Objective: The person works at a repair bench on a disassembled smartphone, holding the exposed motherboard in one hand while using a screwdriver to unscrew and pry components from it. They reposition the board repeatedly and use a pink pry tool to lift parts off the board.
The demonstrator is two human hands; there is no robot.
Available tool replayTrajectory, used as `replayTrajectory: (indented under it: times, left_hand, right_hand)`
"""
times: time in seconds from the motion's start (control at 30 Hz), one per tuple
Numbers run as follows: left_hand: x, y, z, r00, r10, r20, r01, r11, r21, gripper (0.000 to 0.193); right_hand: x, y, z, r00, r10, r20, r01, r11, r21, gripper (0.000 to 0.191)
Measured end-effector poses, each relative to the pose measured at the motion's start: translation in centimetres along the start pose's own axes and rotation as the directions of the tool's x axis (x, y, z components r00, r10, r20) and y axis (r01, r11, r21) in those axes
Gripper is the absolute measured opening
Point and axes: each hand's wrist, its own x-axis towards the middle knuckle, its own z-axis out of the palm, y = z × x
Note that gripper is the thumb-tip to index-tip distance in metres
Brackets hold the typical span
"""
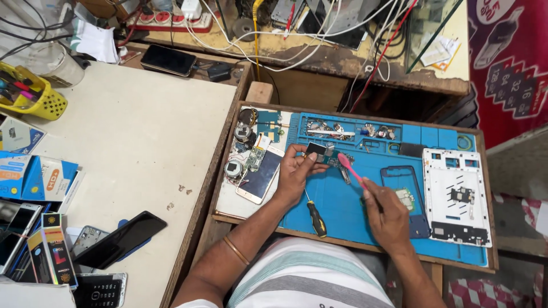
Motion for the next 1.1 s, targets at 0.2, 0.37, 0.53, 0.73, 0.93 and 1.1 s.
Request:
replayTrajectory:
  times: [0.2,0.37,0.53,0.73,0.93,1.1]
  left_hand:
    - [-0.2,0.1,0.1,1.0,0.021,0.002,-0.021,0.999,0.038,0.022]
    - [-0.1,-0.1,0.2,0.999,0.023,0.027,-0.024,0.999,0.028,0.021]
    - [-0.1,-0.2,-0.1,0.999,0.03,0.031,-0.032,0.998,0.061,0.022]
    - [-0.2,-0.5,0.3,0.992,-0.01,0.123,-0.007,0.99,0.139,0.023]
    - [0.1,0.0,-0.2,0.998,0.054,0.019,-0.056,0.995,0.078,0.024]
    - [0.4,0.2,-0.4,0.993,0.079,-0.085,-0.076,0.997,0.033,0.026]
  right_hand:
    - [-0.7,0.3,0.4,1.0,-0.01,-0.002,0.01,1.0,0.016,0.029]
    - [-0.6,1.0,0.1,0.998,0.061,0.032,-0.062,0.998,0.005,0.03]
    - [-0.9,1.0,0.5,0.998,-0.069,-0.01,0.07,0.997,0.037,0.028]
    - [-0.6,1.9,0.1,0.998,0.053,-0.028,-0.054,0.999,-0.008,0.032]
    - [-0.7,2.3,0.0,0.996,-0.006,-0.093,0.017,0.994,0.112,0.031]
    - [-0.6,1.6,-0.3,0.998,0.054,0.04,-0.057,0.997,0.059,0.029]
